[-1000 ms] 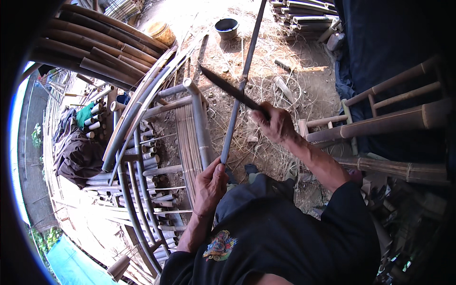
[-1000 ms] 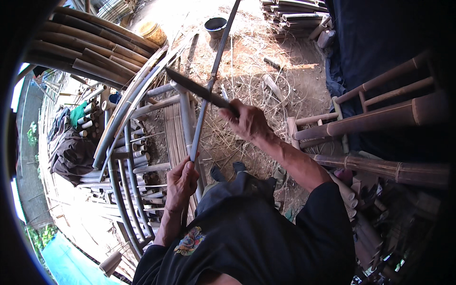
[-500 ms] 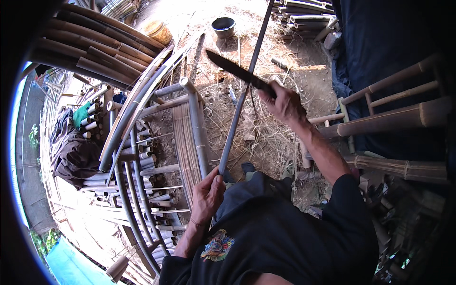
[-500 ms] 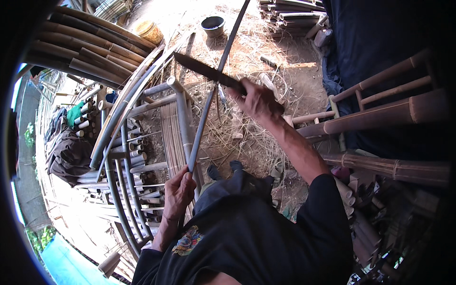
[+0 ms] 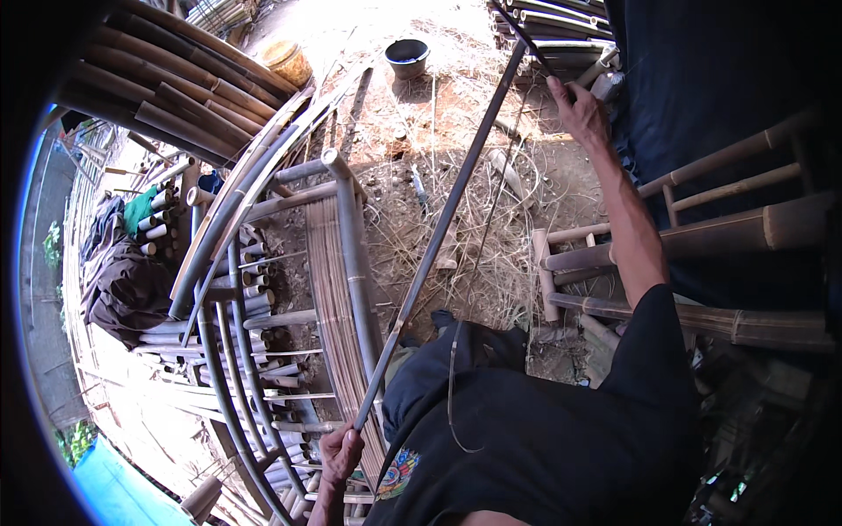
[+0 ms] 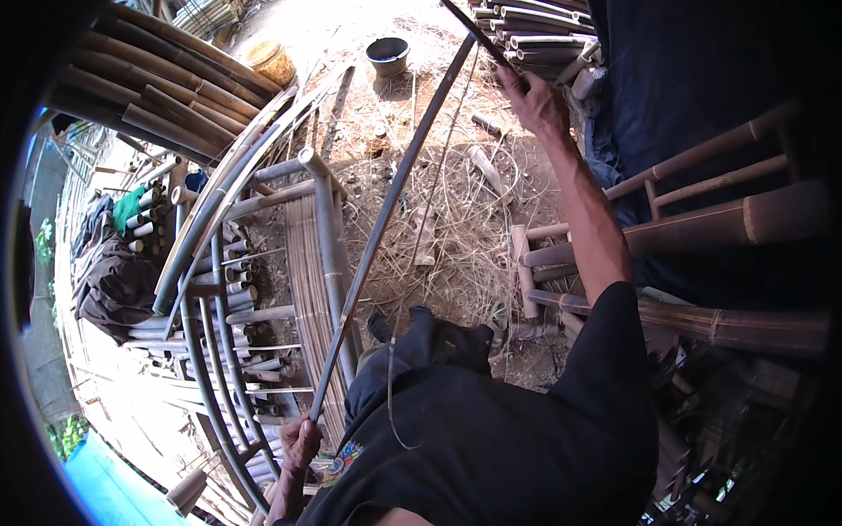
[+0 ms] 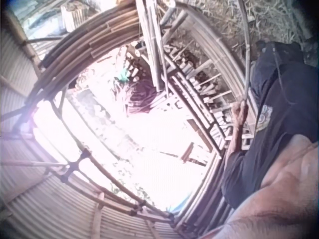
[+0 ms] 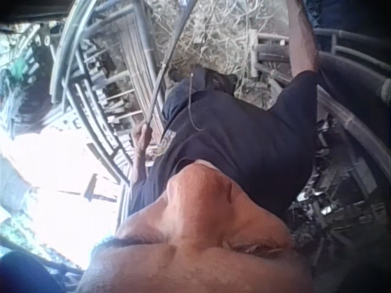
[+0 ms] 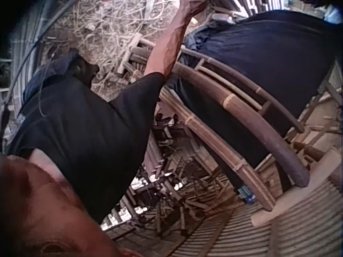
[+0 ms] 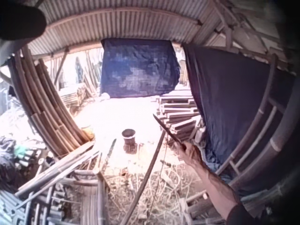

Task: The person uses a machete to split long bamboo poles into thin strips. They repeatedly strike the bamboo against a wooden block to separate the material, then place the finished strips onto a nearby bamboo rack.

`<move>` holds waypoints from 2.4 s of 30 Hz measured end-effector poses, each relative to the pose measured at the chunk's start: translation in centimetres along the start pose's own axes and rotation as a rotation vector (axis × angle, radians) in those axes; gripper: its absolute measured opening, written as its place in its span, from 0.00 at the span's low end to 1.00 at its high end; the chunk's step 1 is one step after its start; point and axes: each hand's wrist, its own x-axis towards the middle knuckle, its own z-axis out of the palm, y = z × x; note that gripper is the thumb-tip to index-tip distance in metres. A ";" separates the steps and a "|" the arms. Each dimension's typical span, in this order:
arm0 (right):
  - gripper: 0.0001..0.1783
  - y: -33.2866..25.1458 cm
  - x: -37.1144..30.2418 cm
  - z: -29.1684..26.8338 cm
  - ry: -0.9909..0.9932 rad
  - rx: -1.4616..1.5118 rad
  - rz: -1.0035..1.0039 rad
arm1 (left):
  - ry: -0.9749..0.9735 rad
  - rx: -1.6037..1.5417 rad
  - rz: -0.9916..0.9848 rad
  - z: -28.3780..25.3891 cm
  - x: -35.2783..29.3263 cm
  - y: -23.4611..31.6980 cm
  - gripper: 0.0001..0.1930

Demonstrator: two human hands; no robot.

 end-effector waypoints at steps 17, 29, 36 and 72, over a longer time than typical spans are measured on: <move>0.16 -19.1 -22.3 4.9 -1.110 1.446 0.502 | 0.391 0.646 0.727 2.0 18.1 34.4 0.15; 0.17 -24.1 -24.3 12.5 -0.566 1.774 0.926 | 0.409 -0.038 0.329 8.0 16.9 16.0 0.23; 0.15 -19.5 -21.5 14.2 -0.547 1.312 0.617 | 0.179 0.894 0.405 1.4 10.5 13.2 0.30; 0.37 -12.6 -18.7 11.1 -0.377 0.027 -0.590 | 0.193 0.459 0.207 -5.0 0.4 -5.8 0.10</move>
